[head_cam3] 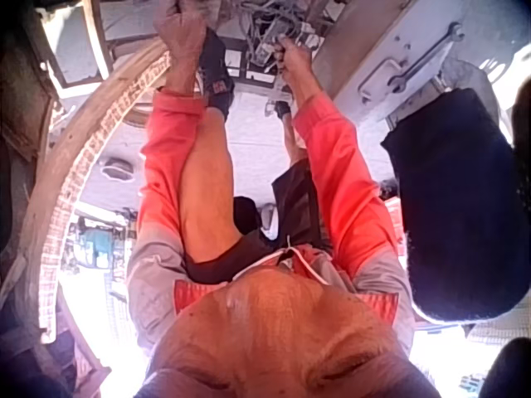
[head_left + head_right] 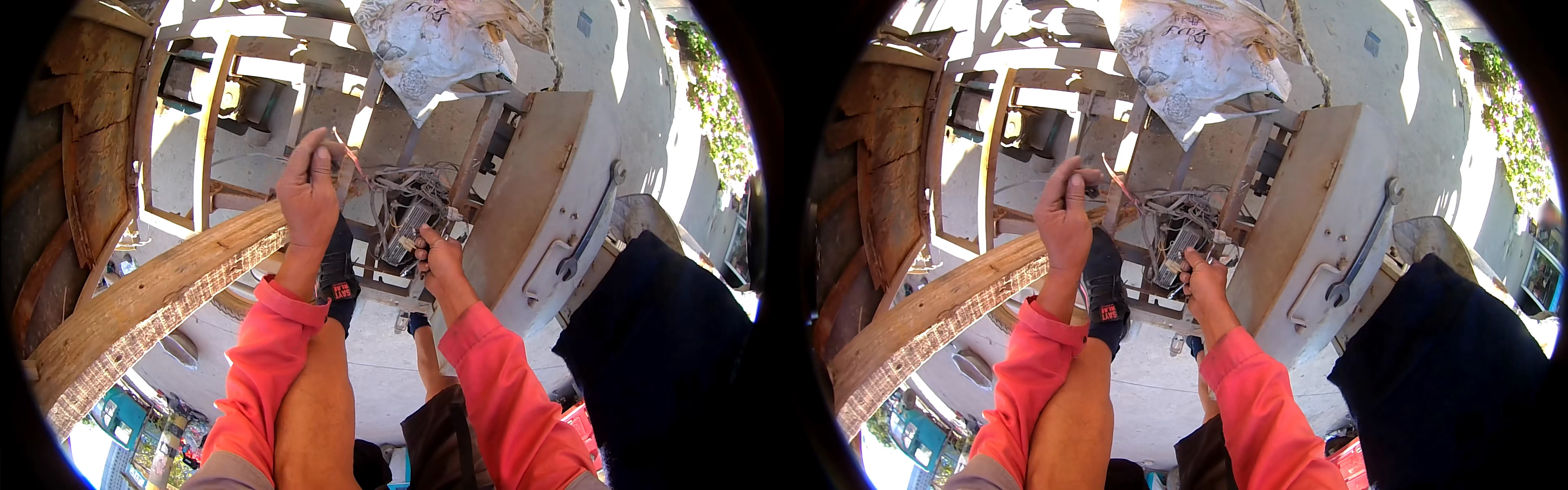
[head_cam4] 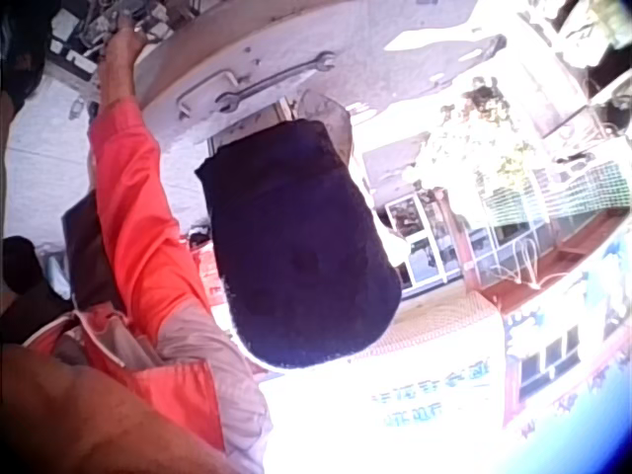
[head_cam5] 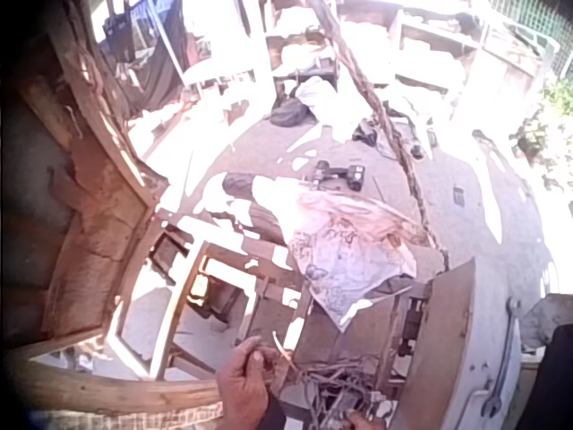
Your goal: The person uses a wrench to tighten bolts on a mechanical component mounted on a wooden cart. They repeatedly adjust the tool and reposition their hands to access different fasteners on the machinery.
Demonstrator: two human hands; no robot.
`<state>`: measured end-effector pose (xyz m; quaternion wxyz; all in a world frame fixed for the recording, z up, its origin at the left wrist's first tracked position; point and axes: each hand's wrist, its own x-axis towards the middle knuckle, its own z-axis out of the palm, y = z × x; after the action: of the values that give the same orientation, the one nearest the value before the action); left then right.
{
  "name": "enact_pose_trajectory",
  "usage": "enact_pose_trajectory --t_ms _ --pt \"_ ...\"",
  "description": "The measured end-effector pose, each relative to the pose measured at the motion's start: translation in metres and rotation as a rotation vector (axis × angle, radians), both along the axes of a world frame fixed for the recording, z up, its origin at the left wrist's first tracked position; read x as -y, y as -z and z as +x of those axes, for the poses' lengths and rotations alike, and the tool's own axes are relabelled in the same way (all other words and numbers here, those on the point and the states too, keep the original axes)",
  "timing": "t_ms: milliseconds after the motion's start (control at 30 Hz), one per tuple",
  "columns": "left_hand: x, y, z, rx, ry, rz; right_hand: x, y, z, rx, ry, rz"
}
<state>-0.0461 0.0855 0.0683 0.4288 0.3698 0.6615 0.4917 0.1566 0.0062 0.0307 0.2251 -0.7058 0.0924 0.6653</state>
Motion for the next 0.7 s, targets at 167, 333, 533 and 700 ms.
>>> enact_pose_trajectory --t_ms 167,333,533,700 --pt "0.008 0.021 0.004 0.059 0.019 -0.006 -0.001 -0.003 0.001 -0.012 -0.003 0.009" --pt "0.008 0.023 0.001 -0.008 -0.004 0.008 0.001 0.000 0.002 -0.007 0.005 0.003" --pt "0.027 0.041 0.024 0.240 0.484 -0.337 0.000 -0.001 0.000 -0.005 0.013 -0.003" --pt "0.047 0.044 0.049 0.041 0.776 -0.378 -0.002 -0.004 0.001 -0.009 0.025 -0.002"
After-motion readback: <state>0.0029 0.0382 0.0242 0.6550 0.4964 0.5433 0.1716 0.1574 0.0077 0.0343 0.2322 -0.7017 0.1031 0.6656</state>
